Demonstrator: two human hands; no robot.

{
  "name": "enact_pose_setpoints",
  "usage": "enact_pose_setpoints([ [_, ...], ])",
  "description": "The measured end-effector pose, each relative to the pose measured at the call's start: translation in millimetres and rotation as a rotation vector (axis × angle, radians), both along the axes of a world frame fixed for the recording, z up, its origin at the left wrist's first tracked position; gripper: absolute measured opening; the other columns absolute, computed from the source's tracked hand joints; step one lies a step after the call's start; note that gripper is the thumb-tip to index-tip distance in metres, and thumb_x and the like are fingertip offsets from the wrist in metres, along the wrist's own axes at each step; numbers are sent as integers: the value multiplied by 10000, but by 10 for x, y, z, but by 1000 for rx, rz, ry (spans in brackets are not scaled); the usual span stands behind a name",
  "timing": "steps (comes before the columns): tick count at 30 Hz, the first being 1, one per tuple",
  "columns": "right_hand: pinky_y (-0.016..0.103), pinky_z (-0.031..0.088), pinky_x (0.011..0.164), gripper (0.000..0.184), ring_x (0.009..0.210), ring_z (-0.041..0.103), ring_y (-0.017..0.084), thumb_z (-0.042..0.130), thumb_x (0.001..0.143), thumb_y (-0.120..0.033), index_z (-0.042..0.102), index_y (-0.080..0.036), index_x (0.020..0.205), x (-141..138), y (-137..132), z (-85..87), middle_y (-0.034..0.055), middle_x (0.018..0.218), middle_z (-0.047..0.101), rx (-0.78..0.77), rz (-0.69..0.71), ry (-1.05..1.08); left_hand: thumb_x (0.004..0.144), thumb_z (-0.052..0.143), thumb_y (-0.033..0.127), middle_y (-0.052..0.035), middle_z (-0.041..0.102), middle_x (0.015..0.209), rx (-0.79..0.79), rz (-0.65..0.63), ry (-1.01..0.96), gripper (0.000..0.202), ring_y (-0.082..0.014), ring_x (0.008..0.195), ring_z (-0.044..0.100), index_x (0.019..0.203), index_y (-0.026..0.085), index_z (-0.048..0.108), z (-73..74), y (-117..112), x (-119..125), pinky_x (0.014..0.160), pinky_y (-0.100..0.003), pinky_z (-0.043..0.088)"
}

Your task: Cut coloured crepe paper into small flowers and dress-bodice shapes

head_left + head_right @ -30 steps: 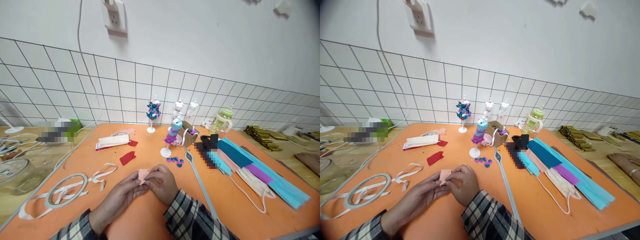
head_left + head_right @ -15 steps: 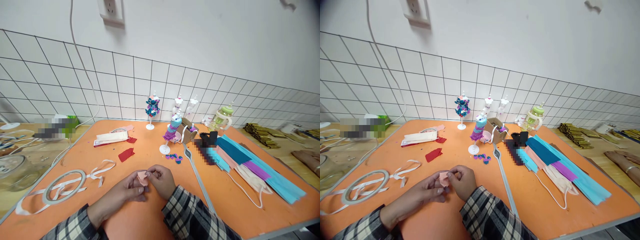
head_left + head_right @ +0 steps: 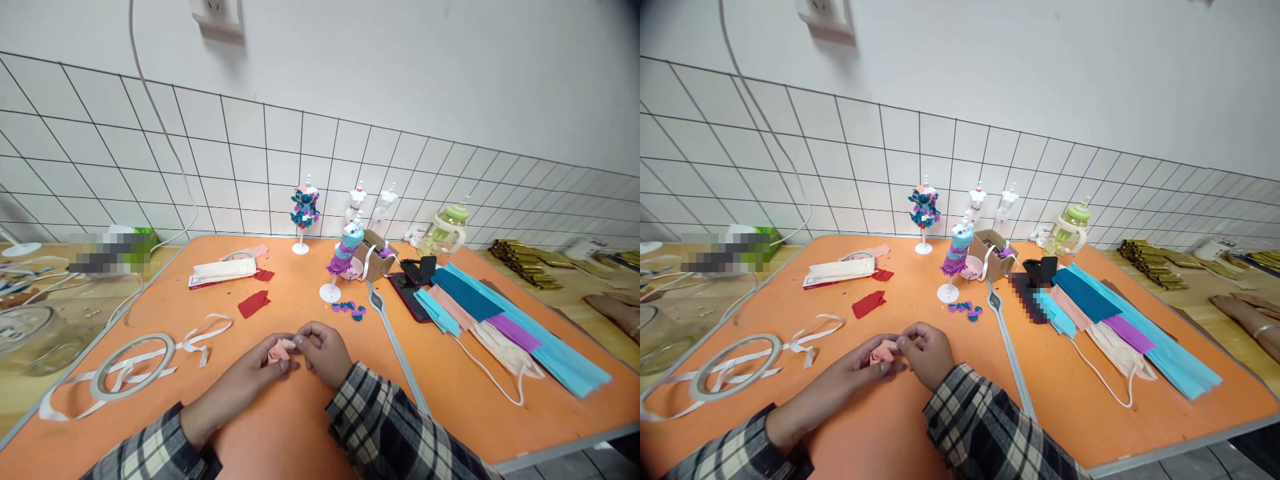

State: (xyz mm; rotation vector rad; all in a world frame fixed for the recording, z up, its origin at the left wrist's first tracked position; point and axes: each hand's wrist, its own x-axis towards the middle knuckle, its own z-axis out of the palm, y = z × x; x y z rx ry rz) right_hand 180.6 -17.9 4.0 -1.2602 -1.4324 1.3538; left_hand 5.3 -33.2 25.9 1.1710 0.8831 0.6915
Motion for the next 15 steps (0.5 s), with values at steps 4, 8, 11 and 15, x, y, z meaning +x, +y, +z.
enact_pose_setpoints([
  [4, 221, 330, 372, 385, 372, 398, 73, 464, 805, -542, 557, -176, 884, -4, 41, -41, -24, 648, 568, -31, -16, -15, 768, 711, 255, 33, 579, 757, -141, 105, -178, 274, -139, 690, 523, 1035, 226, 657, -13, -21, -19, 721, -279, 478],
  [8, 236, 406, 496, 328, 508, 509, 103, 530, 841, -459, 630, -167, 953, 103, 58, 5, 10, 725, 600, 34, -54, -117, 815, 725, 407, 30, 561, 674, -127, 184, -103, 235, -119, 587, 465, 854, 192, 638, -47, 15, -74, 582, -239, 437],
  [11, 284, 458, 708, 271, 821, 619, 177, 545, 893, -396, 666, -187, 1016, 229, 21, 144, 72, 931, 654, 198, -30, -554, 822, 711, 478, -16, 646, 747, -96, 270, -20, 301, -154, 657, 551, 842, 188, 633, -26, 63, -109, 617, -258, 458],
  [15, 335, 476, 756, 263, 976, 656, 258, 568, 907, -328, 648, -184, 1112, 256, -88, 293, 118, 1037, 682, 176, 212, -1214, 829, 711, 466, -6, 623, 685, -77, 364, 6, 296, -156, 645, 564, 900, 182, 669, 28, 94, -117, 592, -237, 446],
])
